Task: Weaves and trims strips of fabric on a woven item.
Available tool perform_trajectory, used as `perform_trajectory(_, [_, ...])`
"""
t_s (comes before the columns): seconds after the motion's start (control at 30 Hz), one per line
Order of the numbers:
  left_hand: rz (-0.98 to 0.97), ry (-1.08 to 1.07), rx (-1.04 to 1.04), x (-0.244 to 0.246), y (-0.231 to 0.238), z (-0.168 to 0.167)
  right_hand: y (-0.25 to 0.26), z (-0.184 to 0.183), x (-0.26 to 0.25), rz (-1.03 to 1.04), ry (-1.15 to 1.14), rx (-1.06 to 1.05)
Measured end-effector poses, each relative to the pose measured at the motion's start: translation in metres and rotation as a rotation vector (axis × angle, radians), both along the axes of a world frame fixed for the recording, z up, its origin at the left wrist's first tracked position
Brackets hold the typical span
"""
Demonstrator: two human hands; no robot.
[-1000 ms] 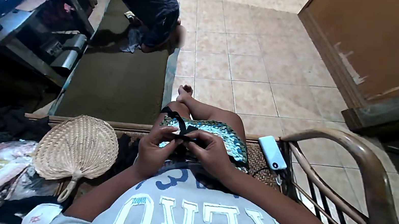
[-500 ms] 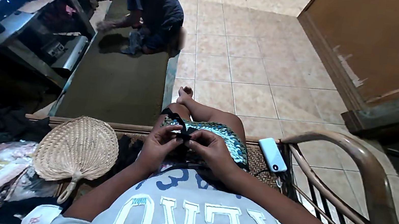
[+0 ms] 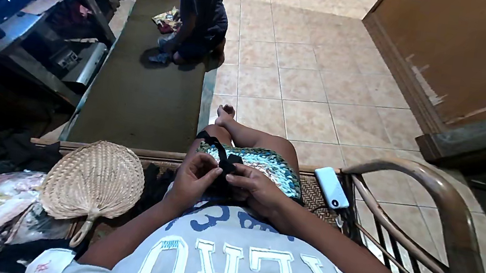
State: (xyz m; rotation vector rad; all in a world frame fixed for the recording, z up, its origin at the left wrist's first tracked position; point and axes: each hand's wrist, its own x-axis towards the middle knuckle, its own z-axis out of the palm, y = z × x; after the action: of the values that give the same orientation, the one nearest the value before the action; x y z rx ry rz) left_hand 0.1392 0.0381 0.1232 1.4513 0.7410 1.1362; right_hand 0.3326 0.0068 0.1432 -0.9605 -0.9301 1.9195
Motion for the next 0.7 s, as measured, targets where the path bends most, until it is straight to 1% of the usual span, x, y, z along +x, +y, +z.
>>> perform_trajectory(0.17, [0.022,0.062,0.178,-0.0003,-0.001,-0.0084,-0.0003,0.0002,-0.002,-0.092,0.005,-0.021])
perform_trajectory(0.33, [0.047,0.111,0.251,-0.001,-0.0024,-0.008,-0.0004,0.0017,-0.0028,-0.143,-0.023,-0.02])
perform_trajectory(0.4, [0.058,0.128,0.321,-0.0017,-0.0013,-0.0089,-0.0004,0.0022,-0.0035,-0.167,-0.042,-0.009])
perform_trajectory(0.57, [0.171,0.209,0.53,-0.0018,0.0022,-0.0098,-0.0014,0.0056,-0.0043,-0.165,-0.086,0.027])
perform_trajectory(0.7, [0.162,0.186,0.549,-0.0031,0.0047,-0.0105,-0.0015,0.0087,-0.0082,-0.209,-0.106,0.089])
